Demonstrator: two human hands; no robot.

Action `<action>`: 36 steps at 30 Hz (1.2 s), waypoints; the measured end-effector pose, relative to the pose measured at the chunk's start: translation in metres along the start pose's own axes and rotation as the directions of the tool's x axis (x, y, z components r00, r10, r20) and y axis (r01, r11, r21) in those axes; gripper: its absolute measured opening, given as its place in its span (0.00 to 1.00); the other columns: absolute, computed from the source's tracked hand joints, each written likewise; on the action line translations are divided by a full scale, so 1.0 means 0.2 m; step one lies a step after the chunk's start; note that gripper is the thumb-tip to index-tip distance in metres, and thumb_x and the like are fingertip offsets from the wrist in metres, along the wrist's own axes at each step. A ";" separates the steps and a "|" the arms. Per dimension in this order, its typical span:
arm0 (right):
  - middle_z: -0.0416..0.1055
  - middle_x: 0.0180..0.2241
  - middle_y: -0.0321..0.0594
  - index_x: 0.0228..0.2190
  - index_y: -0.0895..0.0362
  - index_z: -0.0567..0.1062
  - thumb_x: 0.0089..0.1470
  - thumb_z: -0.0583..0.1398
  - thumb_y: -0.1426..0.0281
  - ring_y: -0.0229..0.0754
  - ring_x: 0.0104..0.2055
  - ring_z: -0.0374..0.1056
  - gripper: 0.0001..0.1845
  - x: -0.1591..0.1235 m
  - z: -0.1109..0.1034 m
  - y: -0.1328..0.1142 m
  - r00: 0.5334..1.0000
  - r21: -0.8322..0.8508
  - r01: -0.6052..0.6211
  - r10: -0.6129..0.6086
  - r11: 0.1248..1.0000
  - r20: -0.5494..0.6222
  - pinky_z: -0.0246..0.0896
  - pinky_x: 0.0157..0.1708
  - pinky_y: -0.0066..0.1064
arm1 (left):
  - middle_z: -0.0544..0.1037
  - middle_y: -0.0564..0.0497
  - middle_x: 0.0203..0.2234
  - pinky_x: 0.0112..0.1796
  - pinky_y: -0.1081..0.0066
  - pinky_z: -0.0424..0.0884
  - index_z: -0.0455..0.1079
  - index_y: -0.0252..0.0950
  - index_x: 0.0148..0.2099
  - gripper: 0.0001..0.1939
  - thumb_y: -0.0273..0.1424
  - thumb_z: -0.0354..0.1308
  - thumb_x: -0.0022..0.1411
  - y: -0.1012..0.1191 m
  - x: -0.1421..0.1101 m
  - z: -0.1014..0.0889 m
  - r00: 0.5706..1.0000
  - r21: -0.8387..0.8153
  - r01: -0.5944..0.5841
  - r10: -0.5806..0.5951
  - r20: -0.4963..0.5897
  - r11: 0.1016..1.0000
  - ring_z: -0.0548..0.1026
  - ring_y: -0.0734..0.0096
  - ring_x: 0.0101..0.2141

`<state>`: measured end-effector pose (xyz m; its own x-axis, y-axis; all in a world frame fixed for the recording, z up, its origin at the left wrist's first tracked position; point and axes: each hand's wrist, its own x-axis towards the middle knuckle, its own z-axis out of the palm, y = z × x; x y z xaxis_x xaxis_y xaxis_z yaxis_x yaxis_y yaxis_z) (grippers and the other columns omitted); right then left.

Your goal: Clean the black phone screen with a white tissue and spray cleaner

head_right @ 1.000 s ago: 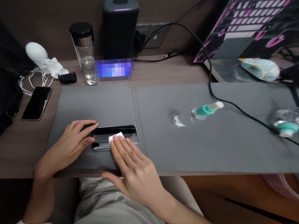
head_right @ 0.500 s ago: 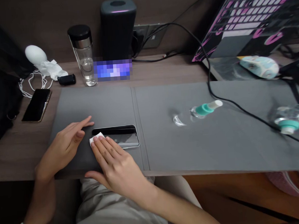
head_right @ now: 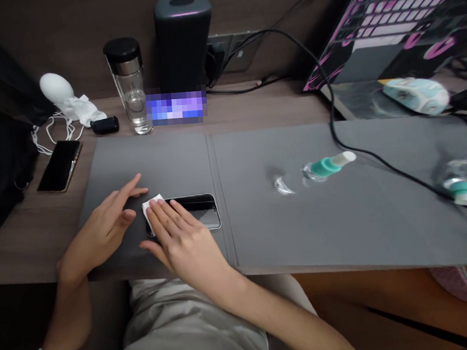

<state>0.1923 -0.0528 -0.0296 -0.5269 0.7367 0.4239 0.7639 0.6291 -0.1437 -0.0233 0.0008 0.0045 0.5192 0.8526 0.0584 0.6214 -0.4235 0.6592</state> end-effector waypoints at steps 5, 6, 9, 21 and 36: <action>0.69 0.67 0.53 0.69 0.65 0.66 0.72 0.59 0.65 0.52 0.69 0.68 0.30 -0.08 -0.02 0.09 0.998 -0.029 -0.050 0.048 0.998 -0.047 0.67 0.69 0.49 | 0.73 0.42 0.67 0.66 0.57 0.62 0.53 0.38 0.78 0.40 0.57 0.37 0.78 0.00 0.01 0.00 0.999 0.091 -0.033 0.030 0.030 0.995 0.68 0.59 0.66; 0.69 0.67 0.53 0.71 0.63 0.62 0.72 0.59 0.65 0.52 0.69 0.68 0.32 -0.10 -0.03 0.11 0.997 -0.034 -0.057 0.056 0.998 -0.049 0.68 0.69 0.50 | 0.72 0.43 0.67 0.66 0.58 0.62 0.56 0.38 0.77 0.38 0.56 0.39 0.78 0.01 0.01 0.01 0.999 0.124 -0.037 0.033 0.036 0.992 0.68 0.60 0.66; 0.69 0.67 0.53 0.75 0.58 0.52 0.71 0.61 0.67 0.54 0.68 0.68 0.40 -0.16 -0.06 0.16 0.997 -0.052 -0.072 0.069 0.996 -0.046 0.69 0.67 0.52 | 0.72 0.44 0.66 0.64 0.59 0.64 0.61 0.38 0.74 0.36 0.55 0.48 0.77 0.01 0.02 0.01 0.997 0.236 -0.068 0.057 0.052 0.969 0.68 0.59 0.66; 0.65 0.70 0.47 0.76 0.54 0.52 0.71 0.60 0.72 0.50 0.72 0.63 0.39 -0.31 -0.11 0.24 0.982 0.001 -0.182 0.182 0.983 -0.039 0.71 0.66 0.43 | 0.74 0.44 0.65 0.60 0.56 0.66 0.64 0.39 0.71 0.35 0.51 0.60 0.71 0.01 0.03 0.03 0.977 0.391 -0.211 0.187 0.098 0.896 0.70 0.55 0.62; 0.72 0.66 0.44 0.73 0.46 0.61 0.66 0.61 0.81 0.52 0.66 0.71 0.40 -0.38 -0.18 0.42 0.928 -0.012 -0.276 0.264 0.961 -0.263 0.66 0.69 0.50 | 0.75 0.43 0.63 0.57 0.55 0.70 0.69 0.38 0.67 0.28 0.46 0.62 0.72 0.05 0.03 0.05 0.946 0.394 -0.325 0.293 0.140 0.860 0.73 0.55 0.59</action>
<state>0.3097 -0.0651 -0.0412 -0.1900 0.7844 0.5904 0.8840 0.3983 -0.2448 -0.0079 -0.0005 0.0040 0.7553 0.6396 0.1432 0.5970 -0.7615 0.2523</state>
